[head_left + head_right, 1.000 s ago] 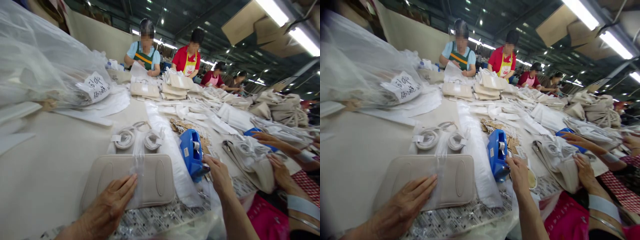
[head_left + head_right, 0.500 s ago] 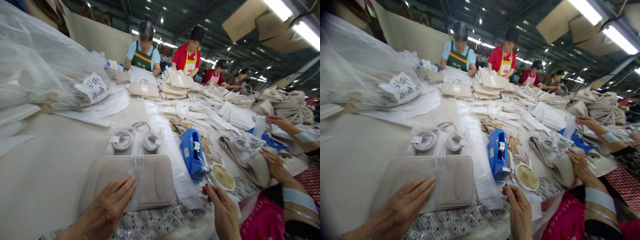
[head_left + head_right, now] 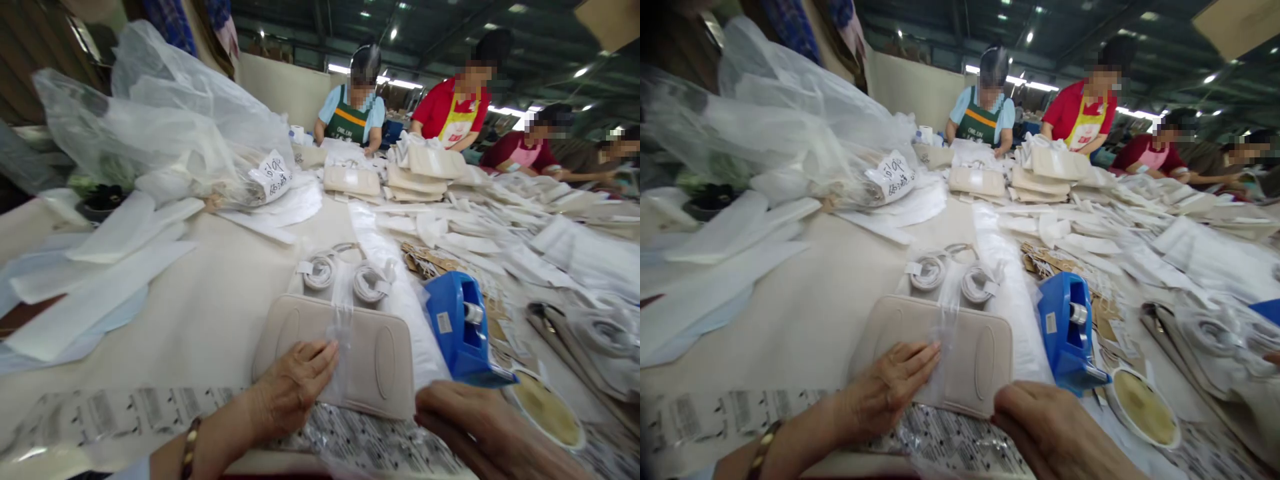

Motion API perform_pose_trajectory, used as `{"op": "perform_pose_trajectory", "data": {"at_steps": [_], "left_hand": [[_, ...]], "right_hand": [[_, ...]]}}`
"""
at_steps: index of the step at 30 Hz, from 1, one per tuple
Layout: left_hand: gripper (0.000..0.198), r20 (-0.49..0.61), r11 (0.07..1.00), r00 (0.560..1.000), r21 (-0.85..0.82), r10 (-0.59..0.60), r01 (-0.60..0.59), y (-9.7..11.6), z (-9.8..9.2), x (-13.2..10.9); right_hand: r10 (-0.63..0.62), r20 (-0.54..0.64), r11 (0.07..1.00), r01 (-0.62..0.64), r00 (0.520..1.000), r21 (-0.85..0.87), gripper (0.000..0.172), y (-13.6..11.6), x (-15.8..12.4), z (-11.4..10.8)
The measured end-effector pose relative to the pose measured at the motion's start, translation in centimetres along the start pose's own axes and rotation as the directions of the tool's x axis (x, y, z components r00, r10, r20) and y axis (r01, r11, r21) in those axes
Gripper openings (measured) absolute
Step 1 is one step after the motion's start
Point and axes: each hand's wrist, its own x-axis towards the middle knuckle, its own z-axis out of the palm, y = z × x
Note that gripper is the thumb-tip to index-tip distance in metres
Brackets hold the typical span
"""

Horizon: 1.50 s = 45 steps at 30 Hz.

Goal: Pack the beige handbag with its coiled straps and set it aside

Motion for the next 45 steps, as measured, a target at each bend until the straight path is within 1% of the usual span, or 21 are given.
{"op": "perform_pose_trajectory", "data": {"at_steps": [3,6,15,18,21,23,24,26,27,31,33,35,36,37,38,39,40,41,42,43,45], "left_hand": [[0.053,-0.017,1.000,1.000,-0.025,-0.010,0.009,0.1,0.3,-0.2],[0.049,-0.023,0.999,1.000,-0.044,-0.006,0.005,0.1,0.5,-0.2],[0.037,0.008,0.999,1.000,-0.035,0.016,-0.015,-0.3,0.4,0.2],[0.039,0.001,0.999,1.000,-0.030,0.026,-0.026,-0.4,0.4,0.2],[0.042,-0.031,0.999,0.999,-0.026,0.023,-0.023,-0.3,0.4,0.2],[0.039,-0.048,0.999,0.999,-0.039,0.015,-0.017,-0.2,0.6,0.2],[0.037,-0.061,0.999,0.998,-0.049,0.007,-0.010,-0.2,0.7,0.1],[0.034,-0.111,0.998,0.994,-0.062,-0.019,0.012,0.0,0.8,0.1],[0.035,-0.149,0.998,0.988,-0.054,-0.033,0.025,0.0,0.9,0.1],[0.044,-0.225,1.000,0.974,0.008,0.003,-0.001,0.0,0.9,-0.1],[0.042,-0.212,0.999,0.977,0.025,0.034,-0.029,0.1,0.8,-0.1],[0.038,-0.225,0.999,0.973,0.041,0.042,-0.034,0.1,0.8,-0.1],[0.037,-0.246,0.998,0.968,0.047,0.042,-0.032,0.1,0.9,-0.1],[0.036,-0.272,0.998,0.961,0.051,0.046,-0.033,0.1,1.0,-0.1],[0.037,-0.297,0.998,0.954,0.051,0.049,-0.036,0.0,1.1,-0.1],[0.037,-0.323,0.998,0.945,0.048,0.049,-0.035,0.0,1.3,-0.2],[0.038,-0.344,0.999,0.938,0.043,0.045,-0.032,-0.1,1.5,-0.2],[0.039,-0.354,0.999,0.934,0.038,0.046,-0.035,-0.1,1.7,-0.3],[0.040,-0.354,0.998,0.934,0.037,0.053,-0.042,-0.2,1.9,-0.4],[0.041,-0.347,0.998,0.936,0.041,0.062,-0.051,-0.3,2.1,-0.4],[0.041,-0.341,0.997,0.937,0.050,0.072,-0.058,-0.4,2.3,-0.5]], "right_hand": [[-0.098,0.276,0.963,0.161,0.956,-0.215,0.021,-0.5,6.5,-0.2],[-0.057,0.411,0.866,0.250,0.910,-0.434,0.012,0.5,11.3,1.1],[0.112,0.418,0.821,0.152,0.901,-0.550,0.004,1.3,16.6,2.2],[0.170,0.317,0.815,0.048,0.933,-0.578,0.027,1.9,17.2,1.2],[0.184,0.149,0.776,-0.051,0.972,-0.629,0.019,2.7,15.6,1.0],[0.035,0.025,0.789,-0.013,0.999,-0.614,0.016,3.1,13.1,2.3],[-0.105,-0.051,0.804,0.054,0.993,-0.592,0.023,3.1,11.5,3.4],[-0.403,-0.159,0.788,0.253,0.901,-0.562,0.036,2.9,8.3,6.4],[-0.438,-0.132,0.767,0.293,0.889,-0.570,0.041,2.6,6.9,7.9],[-0.452,-0.125,0.780,0.323,0.883,-0.536,0.040,0.6,3.1,11.6],[-0.455,-0.213,0.832,0.327,0.865,-0.447,0.028,0.2,1.8,11.0],[-0.362,-0.360,0.899,0.219,0.860,-0.380,0.021,0.7,0.2,9.0],[-0.268,-0.480,0.932,0.097,0.836,-0.350,0.021,1.3,-0.8,7.7],[-0.137,-0.622,0.951,-0.073,0.771,-0.300,0.020,2.2,-1.8,6.3],[0.027,-0.761,0.949,-0.255,0.648,-0.184,0.017,3.3,-2.8,5.0],[0.207,-0.851,0.914,-0.406,0.482,-0.008,0.017,4.4,-3.7,3.7],[0.375,-0.871,0.849,-0.496,0.319,0.183,0.023,5.6,-4.5,2.6],[0.520,-0.829,0.770,-0.533,0.204,0.351,0.030,6.8,-5.0,1.8],[0.634,-0.758,0.697,-0.537,0.153,0.475,0.034,8.0,-5.2,1.2],[0.714,-0.683,0.645,-0.524,0.154,0.556,0.035,9.0,-5.2,0.8],[0.789,-0.576,0.599,-0.468,0.212,0.649,0.033,10.5,-4.6,0.7]]}}
